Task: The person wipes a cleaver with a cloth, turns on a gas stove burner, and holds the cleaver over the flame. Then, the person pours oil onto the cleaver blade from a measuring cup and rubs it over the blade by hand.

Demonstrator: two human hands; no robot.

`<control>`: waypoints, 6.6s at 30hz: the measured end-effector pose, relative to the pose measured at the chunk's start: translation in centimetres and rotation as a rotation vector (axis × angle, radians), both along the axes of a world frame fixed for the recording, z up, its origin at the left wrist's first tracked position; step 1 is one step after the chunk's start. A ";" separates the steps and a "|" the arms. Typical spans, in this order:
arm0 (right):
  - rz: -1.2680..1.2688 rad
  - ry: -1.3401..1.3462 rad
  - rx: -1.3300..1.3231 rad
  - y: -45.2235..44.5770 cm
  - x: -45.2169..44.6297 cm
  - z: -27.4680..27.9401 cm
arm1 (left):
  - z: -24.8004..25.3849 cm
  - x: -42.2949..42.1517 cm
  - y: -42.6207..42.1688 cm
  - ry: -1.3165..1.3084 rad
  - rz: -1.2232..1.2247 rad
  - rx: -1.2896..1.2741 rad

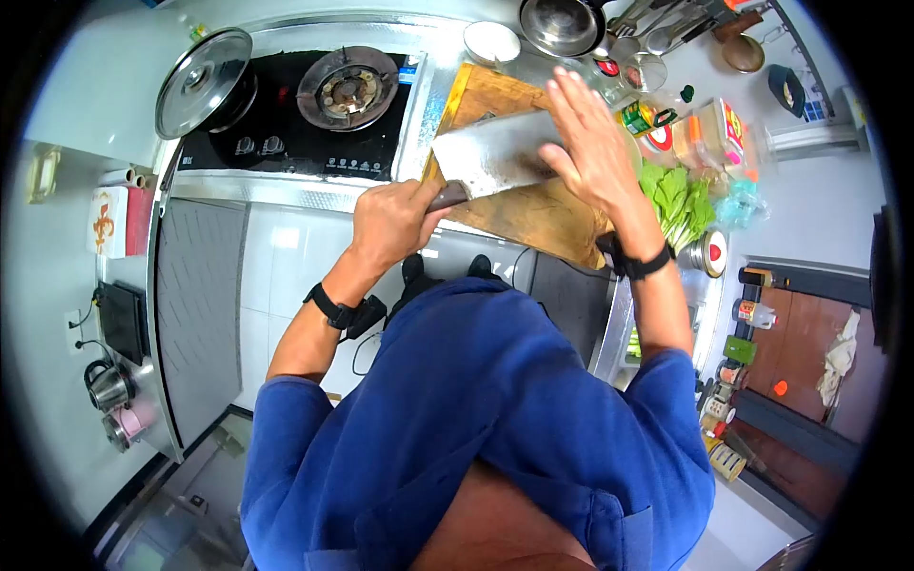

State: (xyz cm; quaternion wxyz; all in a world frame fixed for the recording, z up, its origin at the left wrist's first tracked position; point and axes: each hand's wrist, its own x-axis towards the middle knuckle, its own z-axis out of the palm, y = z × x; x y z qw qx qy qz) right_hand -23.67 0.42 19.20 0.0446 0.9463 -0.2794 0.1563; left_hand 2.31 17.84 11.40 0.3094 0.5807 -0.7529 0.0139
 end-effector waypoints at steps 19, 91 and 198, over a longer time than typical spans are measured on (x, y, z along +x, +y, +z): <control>0.042 -0.238 0.106 7.2 3.8 -2.1 | 2.3 -0.5 -5.5 2.061 -0.476 0.741; -0.160 -0.352 0.061 -2.7 -3.1 0.1 | 1.2 0.8 -2.7 1.588 -0.198 0.849; -0.146 0.015 0.201 5.9 4.9 -3.7 | 0.2 0.4 -1.5 0.035 -0.097 -0.064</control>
